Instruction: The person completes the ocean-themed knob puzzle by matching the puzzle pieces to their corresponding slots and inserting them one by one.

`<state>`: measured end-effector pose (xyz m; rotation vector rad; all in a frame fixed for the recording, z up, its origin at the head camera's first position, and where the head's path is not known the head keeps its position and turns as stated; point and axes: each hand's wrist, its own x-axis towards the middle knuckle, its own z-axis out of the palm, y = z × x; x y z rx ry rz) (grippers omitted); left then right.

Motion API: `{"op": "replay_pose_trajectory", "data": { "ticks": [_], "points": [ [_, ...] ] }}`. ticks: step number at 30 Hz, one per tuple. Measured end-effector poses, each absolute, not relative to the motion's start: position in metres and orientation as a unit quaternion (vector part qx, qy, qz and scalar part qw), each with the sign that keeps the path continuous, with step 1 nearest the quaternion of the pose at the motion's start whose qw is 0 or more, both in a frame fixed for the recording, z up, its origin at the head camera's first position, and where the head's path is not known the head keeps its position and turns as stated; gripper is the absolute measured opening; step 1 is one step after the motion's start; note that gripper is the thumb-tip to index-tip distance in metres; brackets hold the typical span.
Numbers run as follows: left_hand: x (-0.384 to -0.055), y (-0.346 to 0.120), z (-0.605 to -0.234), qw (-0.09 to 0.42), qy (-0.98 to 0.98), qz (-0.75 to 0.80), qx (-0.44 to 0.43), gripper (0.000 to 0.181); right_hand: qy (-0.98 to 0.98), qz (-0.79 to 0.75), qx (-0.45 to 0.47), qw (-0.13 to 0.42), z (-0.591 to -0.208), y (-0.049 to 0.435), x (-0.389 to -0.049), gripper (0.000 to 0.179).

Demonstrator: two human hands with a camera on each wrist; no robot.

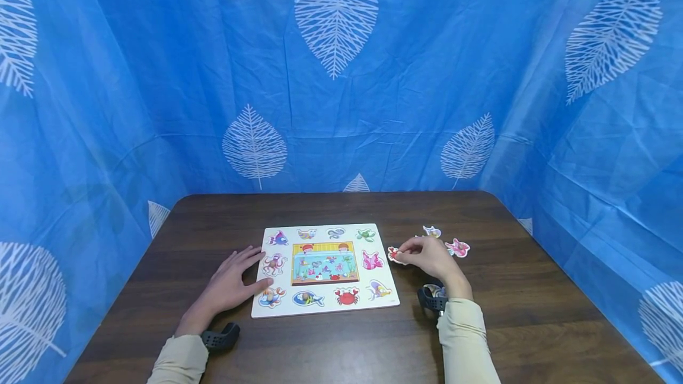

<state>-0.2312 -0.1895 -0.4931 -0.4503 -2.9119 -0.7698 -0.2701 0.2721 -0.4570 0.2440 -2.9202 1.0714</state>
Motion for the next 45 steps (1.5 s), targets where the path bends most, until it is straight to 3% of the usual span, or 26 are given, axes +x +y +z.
{"op": "replay_pose_trajectory", "data": {
  "ticks": [35,45],
  "points": [
    [-0.229,-0.187,-0.494,0.047,-0.955,-0.254,-0.145,0.077,-0.884,0.344,0.281,-0.146,-0.449,0.196,-0.261,0.005],
    [-0.229,-0.188,-0.494,0.051,-0.953,-0.256,-0.151,0.077,-0.879,0.312,0.318,-0.170,-0.452,0.175,-0.254,0.015]
  ]
}}
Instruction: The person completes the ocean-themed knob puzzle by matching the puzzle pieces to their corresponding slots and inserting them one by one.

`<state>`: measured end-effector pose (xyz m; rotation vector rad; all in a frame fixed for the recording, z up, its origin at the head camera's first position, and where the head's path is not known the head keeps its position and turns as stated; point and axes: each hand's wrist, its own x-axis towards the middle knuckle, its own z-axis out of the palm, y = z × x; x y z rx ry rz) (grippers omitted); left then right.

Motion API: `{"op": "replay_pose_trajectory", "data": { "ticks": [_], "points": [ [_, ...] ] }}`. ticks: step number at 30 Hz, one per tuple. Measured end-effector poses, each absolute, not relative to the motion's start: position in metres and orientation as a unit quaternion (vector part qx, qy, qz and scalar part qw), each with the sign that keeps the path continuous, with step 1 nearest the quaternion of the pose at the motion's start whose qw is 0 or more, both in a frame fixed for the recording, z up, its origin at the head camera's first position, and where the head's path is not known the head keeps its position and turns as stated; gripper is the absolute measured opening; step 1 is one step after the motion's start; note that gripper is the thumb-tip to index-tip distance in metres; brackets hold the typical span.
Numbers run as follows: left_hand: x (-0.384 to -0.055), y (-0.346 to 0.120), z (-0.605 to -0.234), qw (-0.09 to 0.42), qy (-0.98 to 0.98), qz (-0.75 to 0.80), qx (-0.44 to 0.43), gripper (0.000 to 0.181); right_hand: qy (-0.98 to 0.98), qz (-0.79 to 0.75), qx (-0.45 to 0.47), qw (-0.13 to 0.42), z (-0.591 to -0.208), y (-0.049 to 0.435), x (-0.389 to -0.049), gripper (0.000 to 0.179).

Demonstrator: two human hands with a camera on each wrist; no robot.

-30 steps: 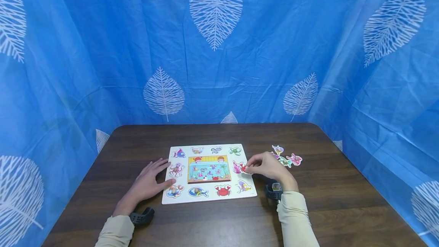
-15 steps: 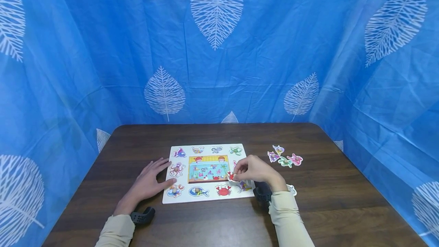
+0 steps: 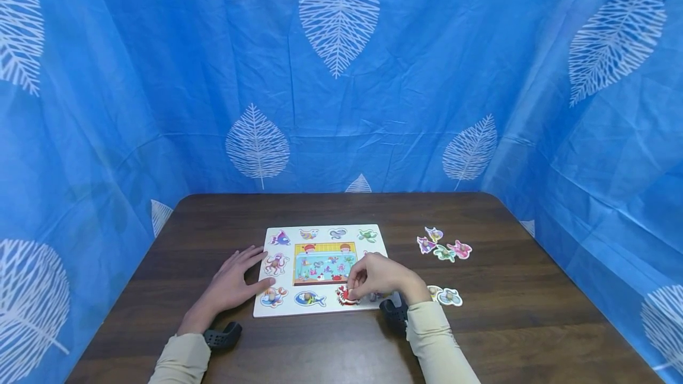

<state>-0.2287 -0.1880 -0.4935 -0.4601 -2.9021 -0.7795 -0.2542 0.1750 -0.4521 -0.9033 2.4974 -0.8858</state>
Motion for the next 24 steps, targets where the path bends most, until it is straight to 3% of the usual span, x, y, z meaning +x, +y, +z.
{"op": "replay_pose_trajectory", "data": {
  "ticks": [24],
  "points": [
    [-0.2301,-0.1899,-0.4909,0.037,-0.955,-0.254,-0.146,0.077,0.887,-0.294,-0.309,0.178,-0.4484,0.1649,-0.2508,0.013]
  ]
}}
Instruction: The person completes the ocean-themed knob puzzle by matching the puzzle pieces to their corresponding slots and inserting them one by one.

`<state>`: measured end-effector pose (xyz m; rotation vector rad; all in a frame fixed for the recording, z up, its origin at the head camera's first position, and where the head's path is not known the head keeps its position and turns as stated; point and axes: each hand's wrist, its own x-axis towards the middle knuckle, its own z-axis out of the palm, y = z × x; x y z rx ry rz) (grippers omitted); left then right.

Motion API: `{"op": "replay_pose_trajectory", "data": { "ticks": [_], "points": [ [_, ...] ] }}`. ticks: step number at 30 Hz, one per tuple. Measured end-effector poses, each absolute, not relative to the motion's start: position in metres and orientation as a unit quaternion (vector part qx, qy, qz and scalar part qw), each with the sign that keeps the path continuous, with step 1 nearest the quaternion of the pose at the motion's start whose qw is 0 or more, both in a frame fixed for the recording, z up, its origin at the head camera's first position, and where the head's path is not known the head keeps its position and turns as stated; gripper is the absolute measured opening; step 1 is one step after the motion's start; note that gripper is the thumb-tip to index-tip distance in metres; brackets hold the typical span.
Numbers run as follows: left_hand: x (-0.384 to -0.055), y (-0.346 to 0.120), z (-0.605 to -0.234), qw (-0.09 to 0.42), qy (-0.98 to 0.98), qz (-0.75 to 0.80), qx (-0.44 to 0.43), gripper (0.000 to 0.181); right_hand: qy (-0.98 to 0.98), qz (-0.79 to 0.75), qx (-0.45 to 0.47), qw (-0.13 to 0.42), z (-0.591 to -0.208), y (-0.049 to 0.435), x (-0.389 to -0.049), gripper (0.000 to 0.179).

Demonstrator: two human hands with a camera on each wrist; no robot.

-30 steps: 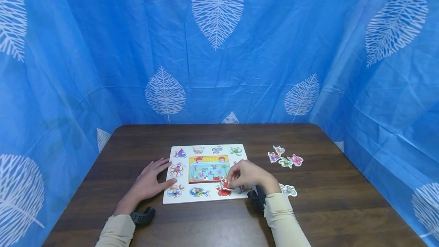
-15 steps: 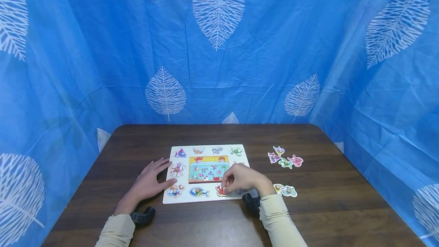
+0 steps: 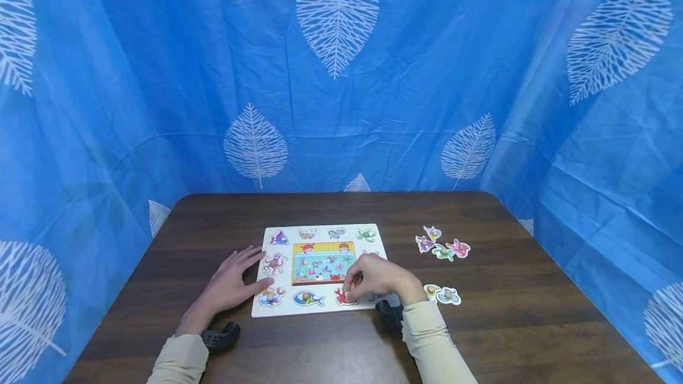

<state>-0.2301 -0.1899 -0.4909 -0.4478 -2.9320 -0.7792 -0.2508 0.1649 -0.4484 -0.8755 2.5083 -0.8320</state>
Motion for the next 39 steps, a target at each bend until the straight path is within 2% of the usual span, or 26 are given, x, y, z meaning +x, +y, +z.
{"op": "replay_pose_trajectory", "data": {
  "ticks": [12,26,39],
  "points": [
    [-0.228,-0.190,-0.494,0.038,-0.954,-0.259,-0.144,0.078,0.887,-0.302,-0.299,0.182,-0.448,0.170,-0.253,0.013],
    [-0.229,-0.188,-0.497,0.040,-0.955,-0.256,-0.144,0.079,0.889,-0.312,-0.294,0.160,-0.449,0.185,-0.258,0.013],
    [-0.231,-0.188,-0.497,0.041,-0.956,-0.252,-0.145,0.077,0.907,-0.335,-0.236,0.092,-0.439,0.222,-0.263,0.007]
  ]
}}
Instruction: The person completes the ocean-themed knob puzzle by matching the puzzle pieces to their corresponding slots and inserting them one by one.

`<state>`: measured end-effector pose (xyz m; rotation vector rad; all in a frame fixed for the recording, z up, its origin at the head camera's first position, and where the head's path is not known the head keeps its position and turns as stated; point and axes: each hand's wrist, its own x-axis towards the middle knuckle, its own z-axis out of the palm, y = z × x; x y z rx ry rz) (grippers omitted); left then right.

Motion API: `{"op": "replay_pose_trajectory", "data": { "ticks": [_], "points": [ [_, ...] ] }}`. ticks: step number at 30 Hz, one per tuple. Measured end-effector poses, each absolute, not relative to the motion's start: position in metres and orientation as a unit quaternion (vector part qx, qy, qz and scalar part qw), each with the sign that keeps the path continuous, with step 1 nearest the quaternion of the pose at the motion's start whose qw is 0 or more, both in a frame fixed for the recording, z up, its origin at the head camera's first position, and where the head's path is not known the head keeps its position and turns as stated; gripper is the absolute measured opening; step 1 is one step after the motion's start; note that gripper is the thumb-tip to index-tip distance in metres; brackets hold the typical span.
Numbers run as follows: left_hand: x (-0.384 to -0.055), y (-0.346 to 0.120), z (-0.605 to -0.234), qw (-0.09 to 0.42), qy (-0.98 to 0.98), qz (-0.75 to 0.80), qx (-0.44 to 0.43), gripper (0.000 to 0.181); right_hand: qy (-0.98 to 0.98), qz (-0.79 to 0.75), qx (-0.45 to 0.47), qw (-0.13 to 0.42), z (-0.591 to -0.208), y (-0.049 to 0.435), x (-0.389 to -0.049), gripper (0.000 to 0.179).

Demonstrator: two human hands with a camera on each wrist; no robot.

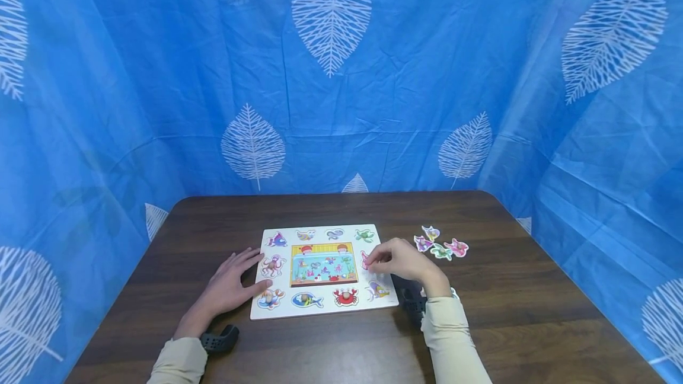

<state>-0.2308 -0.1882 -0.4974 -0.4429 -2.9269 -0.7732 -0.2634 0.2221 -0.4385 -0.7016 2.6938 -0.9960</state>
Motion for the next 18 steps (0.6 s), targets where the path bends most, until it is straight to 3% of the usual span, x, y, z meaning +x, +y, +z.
{"op": "replay_pose_trajectory", "data": {
  "ticks": [18],
  "points": [
    [-0.233,-0.190,-0.497,0.042,-0.956,-0.252,-0.147,0.076,0.923,-0.352,-0.155,-0.014,-0.440,0.267,-0.269,0.020]
  ]
}}
